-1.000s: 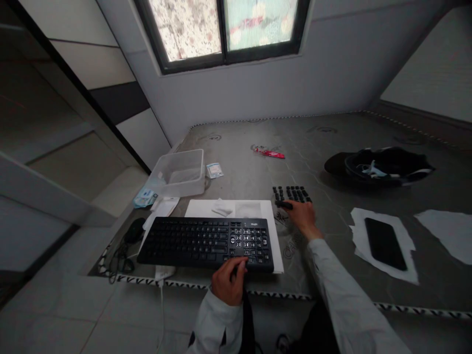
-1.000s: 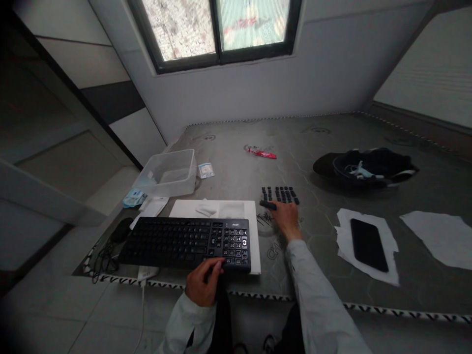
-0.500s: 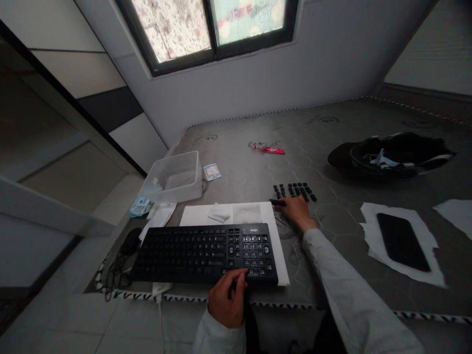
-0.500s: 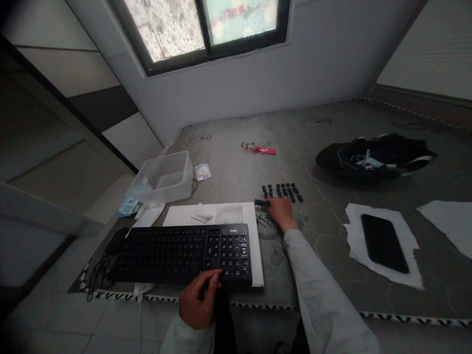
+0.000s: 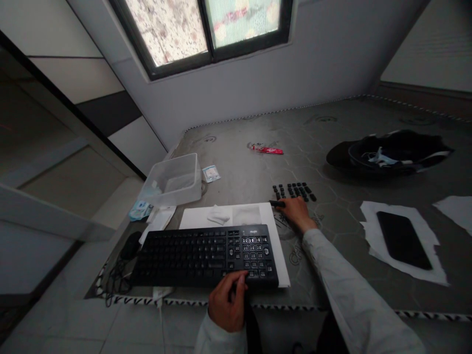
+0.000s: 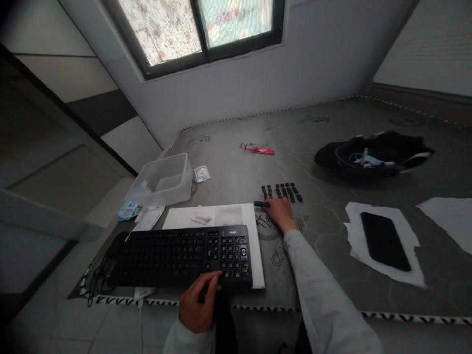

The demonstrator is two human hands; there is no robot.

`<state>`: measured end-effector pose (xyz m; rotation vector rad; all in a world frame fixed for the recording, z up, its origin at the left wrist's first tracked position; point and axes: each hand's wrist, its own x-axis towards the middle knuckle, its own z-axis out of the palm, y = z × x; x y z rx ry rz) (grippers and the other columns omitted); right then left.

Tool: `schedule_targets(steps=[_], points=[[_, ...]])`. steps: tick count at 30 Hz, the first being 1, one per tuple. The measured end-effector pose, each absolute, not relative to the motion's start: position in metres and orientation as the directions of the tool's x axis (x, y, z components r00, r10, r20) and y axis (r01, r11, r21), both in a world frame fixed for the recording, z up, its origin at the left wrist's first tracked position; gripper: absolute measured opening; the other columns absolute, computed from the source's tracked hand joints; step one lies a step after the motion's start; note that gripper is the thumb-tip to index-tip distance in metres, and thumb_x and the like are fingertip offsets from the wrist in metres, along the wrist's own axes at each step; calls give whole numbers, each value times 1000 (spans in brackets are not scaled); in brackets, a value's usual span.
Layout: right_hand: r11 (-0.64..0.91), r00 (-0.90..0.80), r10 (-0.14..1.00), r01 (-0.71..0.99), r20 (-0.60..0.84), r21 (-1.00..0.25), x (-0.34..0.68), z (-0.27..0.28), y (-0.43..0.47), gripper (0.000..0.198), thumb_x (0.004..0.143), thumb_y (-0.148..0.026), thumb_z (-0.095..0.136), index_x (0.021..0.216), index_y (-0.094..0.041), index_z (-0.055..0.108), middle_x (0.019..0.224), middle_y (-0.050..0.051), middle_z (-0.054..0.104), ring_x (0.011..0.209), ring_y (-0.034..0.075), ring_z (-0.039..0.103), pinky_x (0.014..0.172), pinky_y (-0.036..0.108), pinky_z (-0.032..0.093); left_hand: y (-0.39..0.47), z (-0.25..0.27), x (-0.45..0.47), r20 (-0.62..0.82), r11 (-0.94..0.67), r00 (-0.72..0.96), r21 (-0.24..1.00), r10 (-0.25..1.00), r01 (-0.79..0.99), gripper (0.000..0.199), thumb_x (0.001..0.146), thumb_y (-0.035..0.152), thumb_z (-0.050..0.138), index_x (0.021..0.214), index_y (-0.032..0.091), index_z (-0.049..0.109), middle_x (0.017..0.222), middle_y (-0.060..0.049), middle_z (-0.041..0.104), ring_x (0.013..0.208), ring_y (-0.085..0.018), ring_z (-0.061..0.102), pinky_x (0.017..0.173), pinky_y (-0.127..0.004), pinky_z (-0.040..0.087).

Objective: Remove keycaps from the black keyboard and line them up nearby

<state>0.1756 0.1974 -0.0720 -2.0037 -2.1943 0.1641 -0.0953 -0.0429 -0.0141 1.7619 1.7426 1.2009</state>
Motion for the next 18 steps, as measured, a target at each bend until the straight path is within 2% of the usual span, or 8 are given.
schedule_targets(steps=[7, 11, 18], points=[[92, -79, 995, 975, 68, -201, 177, -77, 199, 26, 86, -39, 61, 104, -26, 74, 93, 9, 75, 86, 23, 66, 80, 32, 37, -43, -14, -97, 297, -158, -137, 779, 945, 607, 29, 94, 40, 50, 92, 22, 72, 69, -1, 69, 59, -12, 64, 57, -19, 50], [92, -79, 994, 974, 71, -205, 179, -81, 201, 26, 85, -40, 63, 104, -26, 74, 92, 9, 75, 85, 23, 66, 80, 33, 37, -43, -15, -97, 292, -152, -136, 778, 947, 609, 28, 94, 40, 50, 93, 22, 72, 68, 0, 69, 54, -11, 61, 54, -18, 48], [88, -70, 994, 969, 85, -232, 181, -82, 203, 30, 85, -42, 63, 109, -27, 73, 96, 8, 75, 88, 24, 66, 82, 34, 38, -42, -14, -93, 335, -163, -181, 777, 925, 608, 32, 94, 42, 47, 88, 22, 73, 66, 0, 69, 56, -12, 63, 58, -19, 51]])
